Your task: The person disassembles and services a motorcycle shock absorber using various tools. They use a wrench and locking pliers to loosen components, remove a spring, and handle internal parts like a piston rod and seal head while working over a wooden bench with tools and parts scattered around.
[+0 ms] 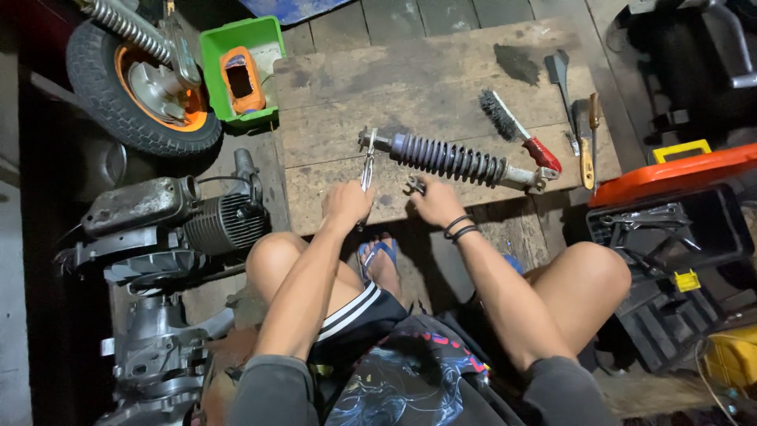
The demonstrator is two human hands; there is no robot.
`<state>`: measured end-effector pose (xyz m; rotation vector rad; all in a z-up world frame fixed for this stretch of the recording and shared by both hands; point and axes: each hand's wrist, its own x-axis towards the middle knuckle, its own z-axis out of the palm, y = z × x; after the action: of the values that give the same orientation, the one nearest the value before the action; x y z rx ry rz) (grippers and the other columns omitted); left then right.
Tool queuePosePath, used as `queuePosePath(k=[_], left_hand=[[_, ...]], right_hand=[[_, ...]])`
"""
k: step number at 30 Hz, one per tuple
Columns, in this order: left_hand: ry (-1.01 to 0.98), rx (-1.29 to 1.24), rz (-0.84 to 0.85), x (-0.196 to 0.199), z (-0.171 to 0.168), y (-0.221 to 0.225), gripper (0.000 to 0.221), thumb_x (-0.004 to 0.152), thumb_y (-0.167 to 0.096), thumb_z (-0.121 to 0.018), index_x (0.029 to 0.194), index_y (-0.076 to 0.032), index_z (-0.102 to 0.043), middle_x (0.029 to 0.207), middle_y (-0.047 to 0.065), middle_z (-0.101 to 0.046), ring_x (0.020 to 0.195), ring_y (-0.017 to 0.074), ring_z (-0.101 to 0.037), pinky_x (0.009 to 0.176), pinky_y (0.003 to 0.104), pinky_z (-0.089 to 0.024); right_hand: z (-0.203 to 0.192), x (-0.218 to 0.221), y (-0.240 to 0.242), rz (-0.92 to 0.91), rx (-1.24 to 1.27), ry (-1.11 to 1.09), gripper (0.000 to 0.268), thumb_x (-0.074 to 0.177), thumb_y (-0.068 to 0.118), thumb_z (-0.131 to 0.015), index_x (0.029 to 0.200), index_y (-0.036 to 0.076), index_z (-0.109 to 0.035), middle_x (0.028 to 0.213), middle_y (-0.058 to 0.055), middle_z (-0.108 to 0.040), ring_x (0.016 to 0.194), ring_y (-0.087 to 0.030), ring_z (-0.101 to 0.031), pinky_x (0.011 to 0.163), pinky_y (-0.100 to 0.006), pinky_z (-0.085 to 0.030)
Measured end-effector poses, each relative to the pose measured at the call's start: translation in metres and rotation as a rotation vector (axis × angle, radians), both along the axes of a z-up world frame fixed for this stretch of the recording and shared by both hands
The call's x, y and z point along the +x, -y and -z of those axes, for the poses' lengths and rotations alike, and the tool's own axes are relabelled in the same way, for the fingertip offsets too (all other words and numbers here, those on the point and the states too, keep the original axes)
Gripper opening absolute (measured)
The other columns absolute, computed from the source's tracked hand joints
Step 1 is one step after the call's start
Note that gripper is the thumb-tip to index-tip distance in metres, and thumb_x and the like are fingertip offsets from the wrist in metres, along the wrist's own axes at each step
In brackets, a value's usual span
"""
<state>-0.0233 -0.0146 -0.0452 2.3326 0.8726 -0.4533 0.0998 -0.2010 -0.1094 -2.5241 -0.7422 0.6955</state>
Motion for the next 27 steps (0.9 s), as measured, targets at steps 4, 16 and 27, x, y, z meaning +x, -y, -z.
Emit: queuePosePath(k=[4, 16, 27], left_hand=[[-0.019, 0.005, -0.015, 0.003, -0.023, 0.006, 0.055, 0.095, -0.047, -0.05, 0.108, 0.0, -0.075, 0.101, 0.027, -0.075, 0.109, 0.0441, -0.071, 0.088, 0.056, -0.057], [0.047, -0.026, -0.078, 0.022, 0.014, -0.002, 0.047, 0.095, -0.044, -0.058, 0.128, -0.011, -0.051, 0.127, 0.017, -0.062, 0.126, 0.039, -0.06, 0.103, 0.058, -0.05], [-0.079, 0.037, 0.068, 0.019, 0.041, -0.005, 0.048, 0.093, -0.035, -0.052, 0.132, -0.008, -0.056, 0.115, 0.023, -0.072, 0.115, 0.0455, -0.068, 0.094, 0.059, -0.054]], right_hand=[[0.002, 0.023, 0.018, -0.032, 0.024, 0.065, 0.038, 0.091, 0.021, -0.06, 0.128, 0.015, -0.07, 0.101, -0.017, -0.078, 0.105, -0.041, -0.072, 0.095, -0.052, -0.056], [-0.088, 0.044, 0.026, -0.116, -0.16, 0.182, 0.047, 0.096, 0.037, -0.064, 0.14, 0.023, -0.06, 0.119, -0.013, -0.074, 0.113, -0.037, -0.07, 0.095, -0.053, -0.055], [-0.03, 0.096, 0.042, -0.278, -0.524, 0.444, 0.079, 0.084, 0.046, -0.071, 0.151, 0.028, -0.034, 0.129, -0.009, -0.063, 0.094, -0.044, -0.075, 0.083, -0.056, -0.06]])
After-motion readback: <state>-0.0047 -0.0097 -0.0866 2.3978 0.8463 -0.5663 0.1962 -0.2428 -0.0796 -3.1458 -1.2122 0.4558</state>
